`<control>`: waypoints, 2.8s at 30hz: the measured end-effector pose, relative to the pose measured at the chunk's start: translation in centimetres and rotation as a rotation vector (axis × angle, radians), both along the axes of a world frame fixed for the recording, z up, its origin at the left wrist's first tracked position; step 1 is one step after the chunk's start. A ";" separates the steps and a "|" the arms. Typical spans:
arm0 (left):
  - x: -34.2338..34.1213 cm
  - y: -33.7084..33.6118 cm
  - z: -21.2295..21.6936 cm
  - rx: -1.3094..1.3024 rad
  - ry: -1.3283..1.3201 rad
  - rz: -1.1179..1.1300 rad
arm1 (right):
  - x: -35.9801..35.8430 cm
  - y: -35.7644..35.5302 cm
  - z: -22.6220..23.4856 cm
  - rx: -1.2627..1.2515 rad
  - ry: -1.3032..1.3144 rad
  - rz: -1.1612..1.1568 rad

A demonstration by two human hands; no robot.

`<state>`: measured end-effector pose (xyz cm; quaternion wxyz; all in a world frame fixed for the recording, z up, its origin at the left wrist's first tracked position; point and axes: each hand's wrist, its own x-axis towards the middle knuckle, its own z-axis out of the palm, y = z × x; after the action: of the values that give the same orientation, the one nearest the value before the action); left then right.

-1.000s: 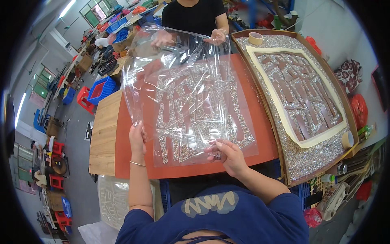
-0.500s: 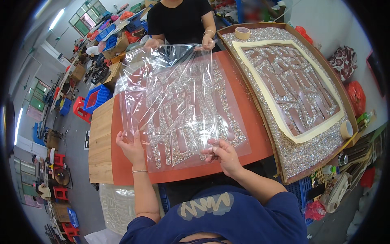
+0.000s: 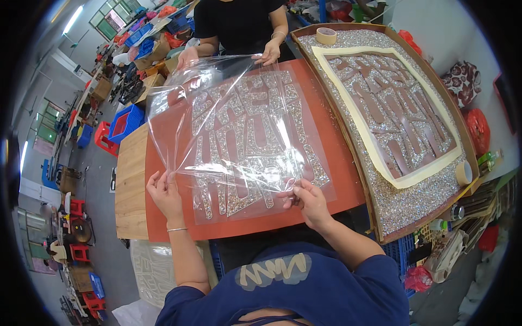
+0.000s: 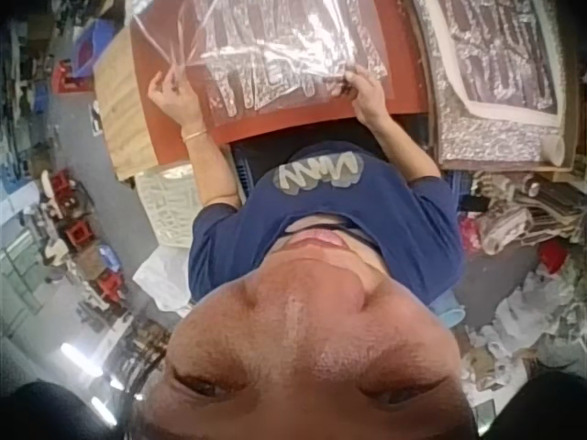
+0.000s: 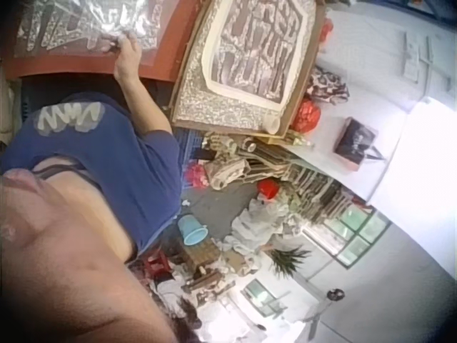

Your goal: The recorder and an assistant are applying or positioning intricate decorative patterns onto shoe upper components using a template or screen frame and clearing away waste.

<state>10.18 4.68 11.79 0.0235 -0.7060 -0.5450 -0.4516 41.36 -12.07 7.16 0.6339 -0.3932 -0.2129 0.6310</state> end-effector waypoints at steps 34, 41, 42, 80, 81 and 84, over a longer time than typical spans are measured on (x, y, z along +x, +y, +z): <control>1.4 1.0 -2.1 -0.466 -1.432 -0.044 | 3.2 3.4 -1.0 0.063 -0.461 -0.393; -1.9 -2.4 -3.2 -0.491 -1.229 -0.028 | 4.2 1.6 -3.3 0.046 -0.372 -0.440; -1.9 -3.0 -3.1 -0.506 -1.146 -0.046 | 4.5 1.3 -3.3 0.047 -0.376 -0.426; -1.3 -12.9 -0.7 -0.690 -0.556 -0.148 | 9.6 -3.3 -6.5 0.244 -1.236 -0.684; -1.5 -13.1 -0.6 -0.695 -0.581 -0.147 | 9.3 -3.2 -6.9 0.245 -1.210 -0.713; -1.6 -13.7 0.2 -0.690 -0.619 -0.131 | 9.7 -3.3 -7.1 0.330 -1.210 -0.712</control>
<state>8.55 -8.98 11.95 -0.4051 -0.5375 -0.5988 -0.4340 51.10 -15.35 0.02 0.6232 -0.6185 -0.4782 0.0172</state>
